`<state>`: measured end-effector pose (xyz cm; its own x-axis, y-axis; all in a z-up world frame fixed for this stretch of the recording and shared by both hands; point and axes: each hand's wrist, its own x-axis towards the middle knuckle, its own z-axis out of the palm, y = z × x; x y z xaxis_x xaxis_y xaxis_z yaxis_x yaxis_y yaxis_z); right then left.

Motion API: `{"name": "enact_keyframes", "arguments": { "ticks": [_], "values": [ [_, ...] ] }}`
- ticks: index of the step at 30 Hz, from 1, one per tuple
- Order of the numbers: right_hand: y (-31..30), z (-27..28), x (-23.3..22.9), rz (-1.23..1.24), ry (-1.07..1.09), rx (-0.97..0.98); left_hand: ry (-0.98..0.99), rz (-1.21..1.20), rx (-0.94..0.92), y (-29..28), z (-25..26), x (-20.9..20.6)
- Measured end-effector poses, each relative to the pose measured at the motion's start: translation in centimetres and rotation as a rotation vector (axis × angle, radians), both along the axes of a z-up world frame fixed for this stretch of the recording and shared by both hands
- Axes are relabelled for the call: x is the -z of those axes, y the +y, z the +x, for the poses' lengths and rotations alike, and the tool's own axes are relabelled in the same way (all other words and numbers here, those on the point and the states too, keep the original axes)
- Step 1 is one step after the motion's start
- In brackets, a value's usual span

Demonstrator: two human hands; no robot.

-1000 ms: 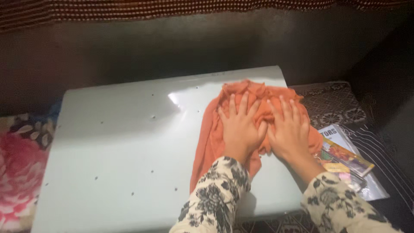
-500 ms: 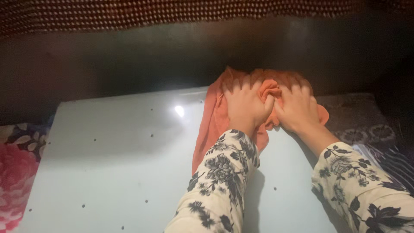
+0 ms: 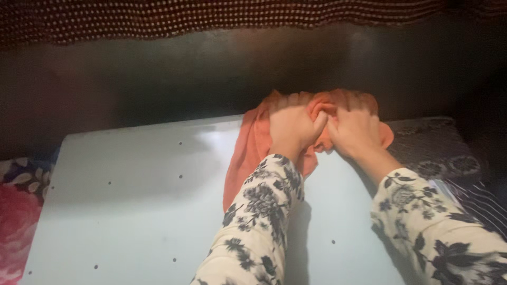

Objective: The person wipes the lid of a metal box with an orange cloth. They then open the box and remove several items one by one, including a yellow cloth, a router box, a blue document, a drawing book, a white envelope, a grey folder, a toy, and a plastic bag, placing them on the floor beside the box.

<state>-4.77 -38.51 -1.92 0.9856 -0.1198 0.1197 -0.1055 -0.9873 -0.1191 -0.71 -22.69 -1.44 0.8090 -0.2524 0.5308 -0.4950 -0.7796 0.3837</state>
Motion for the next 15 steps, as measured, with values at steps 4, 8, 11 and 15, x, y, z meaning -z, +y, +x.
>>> {"name": "enact_keyframes", "arguments": {
  "ticks": [4, 8, 11, 15],
  "values": [
    [0.9, -3.3, 0.5, -0.017, -0.324, -0.135, -0.04, 0.016, 0.01, 0.6, -3.2, -0.1],
    [3.0, -8.1, 0.7, -0.01, -0.241, -0.125, 0.036, 0.063, 0.023, 2.5, -7.8, -0.1],
    [4.6, -12.0, -0.1, -0.003, -0.209, -0.116, 0.095, 0.061, 0.017, 4.0, -12.4, -0.5],
    [7.1, -17.8, -0.5, 0.036, -0.189, -0.129, 0.1, 0.045, 0.02, 6.3, -18.2, -0.7]
  ]
}}
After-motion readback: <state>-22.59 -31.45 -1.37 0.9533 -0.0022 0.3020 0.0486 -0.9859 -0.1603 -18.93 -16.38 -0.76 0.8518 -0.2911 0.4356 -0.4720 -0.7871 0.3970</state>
